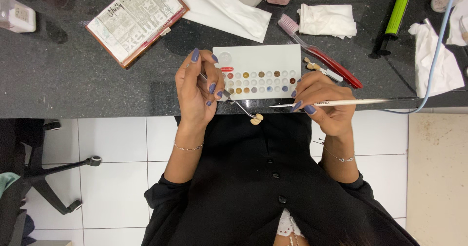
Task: The person holds a dental crown with tweezers in one hand and uses a fine brush in the other to apply and shape porcelain material on the crown, dipping the brush toward a shade guide palette between applications. They work over a lab bench with tissues, a toothbrush, and other dental prosthetic pieces nearby.
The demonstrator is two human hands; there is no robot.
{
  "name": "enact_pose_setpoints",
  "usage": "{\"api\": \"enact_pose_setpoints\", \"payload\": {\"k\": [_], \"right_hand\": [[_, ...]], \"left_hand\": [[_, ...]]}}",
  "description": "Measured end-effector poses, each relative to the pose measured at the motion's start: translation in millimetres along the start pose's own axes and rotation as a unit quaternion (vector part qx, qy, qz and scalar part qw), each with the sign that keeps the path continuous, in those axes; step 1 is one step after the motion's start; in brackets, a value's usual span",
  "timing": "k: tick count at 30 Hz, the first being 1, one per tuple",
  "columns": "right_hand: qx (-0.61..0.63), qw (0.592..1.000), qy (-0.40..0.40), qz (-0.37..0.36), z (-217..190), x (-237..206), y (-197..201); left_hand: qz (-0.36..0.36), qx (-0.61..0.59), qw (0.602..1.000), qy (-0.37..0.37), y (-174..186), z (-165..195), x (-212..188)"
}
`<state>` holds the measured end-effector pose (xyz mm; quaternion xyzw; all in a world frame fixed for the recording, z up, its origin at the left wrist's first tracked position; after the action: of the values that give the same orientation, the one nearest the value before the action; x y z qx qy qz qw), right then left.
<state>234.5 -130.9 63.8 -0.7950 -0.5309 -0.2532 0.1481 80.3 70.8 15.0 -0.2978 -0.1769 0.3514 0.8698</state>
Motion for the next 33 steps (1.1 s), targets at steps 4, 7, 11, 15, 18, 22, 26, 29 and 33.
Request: {"api": "enact_pose_setpoints", "payload": {"k": [4,7,11,15,18,22,26,29,33], "right_hand": [[-0.001,1.000,0.003,0.002,-1.3,1.4,0.2],[-0.002,1.000,0.007,0.001,-2.0,0.8,-0.4],[0.006,1.000,0.008,0.003,-1.5,0.0,-0.3],[0.000,1.000,0.004,-0.001,-0.9,0.0,-0.3],[-0.001,1.000,0.002,0.004,-0.4,0.0,0.4],[0.001,1.000,-0.003,0.009,0.7,-0.9,0.2],[0.002,1.000,0.013,0.003,-1.2,-0.5,-0.6],[0.003,1.000,0.014,0.004,-0.3,-0.7,0.3],[0.009,1.000,0.012,0.011,0.6,-2.4,1.2]], "left_hand": [[0.002,0.000,1.000,-0.001,1.3,-0.3,-0.5],[0.002,0.002,1.000,-0.007,1.7,0.2,-0.3],[-0.001,-0.004,1.000,-0.008,1.1,0.4,0.1],[0.005,-0.002,1.000,-0.006,2.5,-0.2,-0.4],[-0.005,0.002,1.000,-0.014,1.0,1.1,-0.2],[0.000,-0.004,1.000,-0.009,2.7,0.0,-0.1],[-0.006,-0.004,1.000,-0.016,1.6,2.1,0.4],[0.001,0.002,1.000,-0.008,2.3,1.1,-0.9],[0.012,0.006,1.000,0.004,3.7,-0.3,-0.6]]}}
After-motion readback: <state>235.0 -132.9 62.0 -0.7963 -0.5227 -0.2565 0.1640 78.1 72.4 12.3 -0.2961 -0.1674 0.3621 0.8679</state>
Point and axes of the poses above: each hand's wrist, its own x-axis towards the middle knuckle, its own y-axis out of the back of the hand, z = x × y, the point moved 10 cm from there along x, towards the middle knuckle, and after that the axes turned 6 degrees about x, right-handed, at the moved point
